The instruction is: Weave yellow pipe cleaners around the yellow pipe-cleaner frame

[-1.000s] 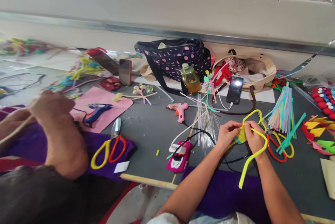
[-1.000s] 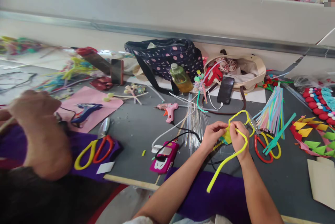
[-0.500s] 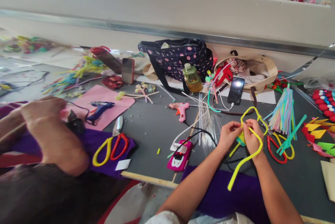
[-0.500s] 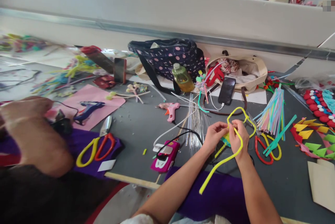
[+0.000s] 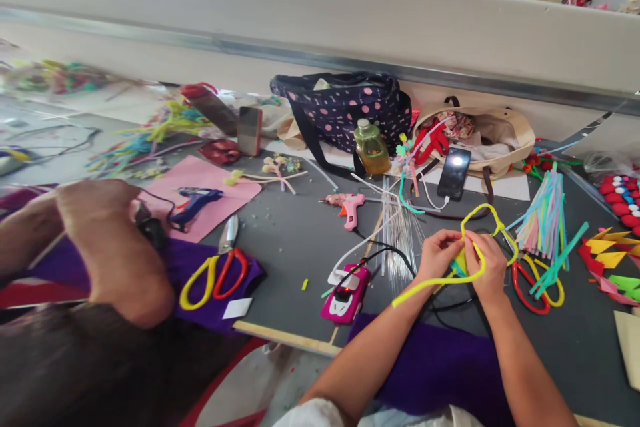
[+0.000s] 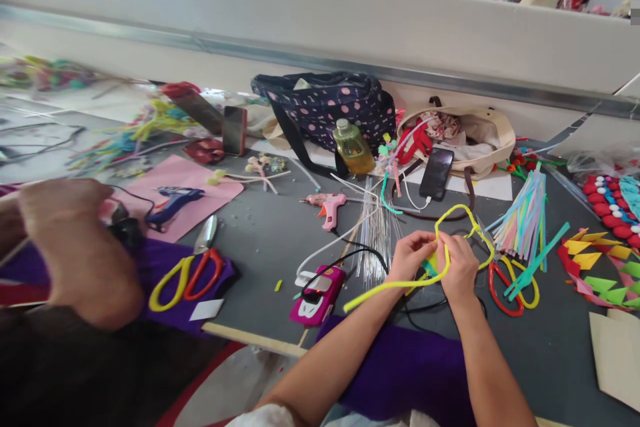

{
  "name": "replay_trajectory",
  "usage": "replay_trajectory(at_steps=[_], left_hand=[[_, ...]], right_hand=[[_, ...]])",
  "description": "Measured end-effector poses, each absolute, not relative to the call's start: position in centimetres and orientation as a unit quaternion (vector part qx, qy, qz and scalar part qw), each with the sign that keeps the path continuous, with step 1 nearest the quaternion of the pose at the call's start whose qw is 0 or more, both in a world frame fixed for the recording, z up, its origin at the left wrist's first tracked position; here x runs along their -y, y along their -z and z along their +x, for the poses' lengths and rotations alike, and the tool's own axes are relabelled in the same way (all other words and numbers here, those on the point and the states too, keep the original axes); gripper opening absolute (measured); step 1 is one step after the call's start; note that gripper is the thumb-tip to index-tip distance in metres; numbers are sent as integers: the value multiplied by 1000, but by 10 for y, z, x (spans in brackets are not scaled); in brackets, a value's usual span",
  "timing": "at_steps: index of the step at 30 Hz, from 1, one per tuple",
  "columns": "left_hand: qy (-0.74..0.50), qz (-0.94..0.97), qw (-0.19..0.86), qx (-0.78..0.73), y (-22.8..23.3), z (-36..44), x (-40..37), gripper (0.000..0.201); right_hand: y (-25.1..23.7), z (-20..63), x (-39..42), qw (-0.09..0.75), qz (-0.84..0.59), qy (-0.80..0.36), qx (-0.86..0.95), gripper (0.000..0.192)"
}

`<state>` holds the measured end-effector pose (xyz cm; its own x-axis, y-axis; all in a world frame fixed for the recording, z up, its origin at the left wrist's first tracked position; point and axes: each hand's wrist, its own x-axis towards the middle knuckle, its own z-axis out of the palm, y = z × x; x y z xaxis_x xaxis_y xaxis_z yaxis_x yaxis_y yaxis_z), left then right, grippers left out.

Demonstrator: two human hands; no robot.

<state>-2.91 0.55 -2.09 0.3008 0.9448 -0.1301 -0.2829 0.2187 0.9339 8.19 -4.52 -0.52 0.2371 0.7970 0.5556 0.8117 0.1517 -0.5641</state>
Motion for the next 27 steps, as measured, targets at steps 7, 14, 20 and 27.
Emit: replay_trajectory(at_steps=[7,14,20,27], left_hand=[[-464,469,656,-365,19,-31,-5,21],[-451,482,661,-356,22,-33,-5,15],[-443,462,680,-358,24,-31,-5,16],[-429,421,710,-367,23,-28,-4,20]], right_hand=[[-2,81,42,474,-661,-63,578,23],[-4,86,43,501,-667,-172,524,23],[4,90,42,492,-669,-199,520,20],[7,91,41,480,-685,-216,505,21]])
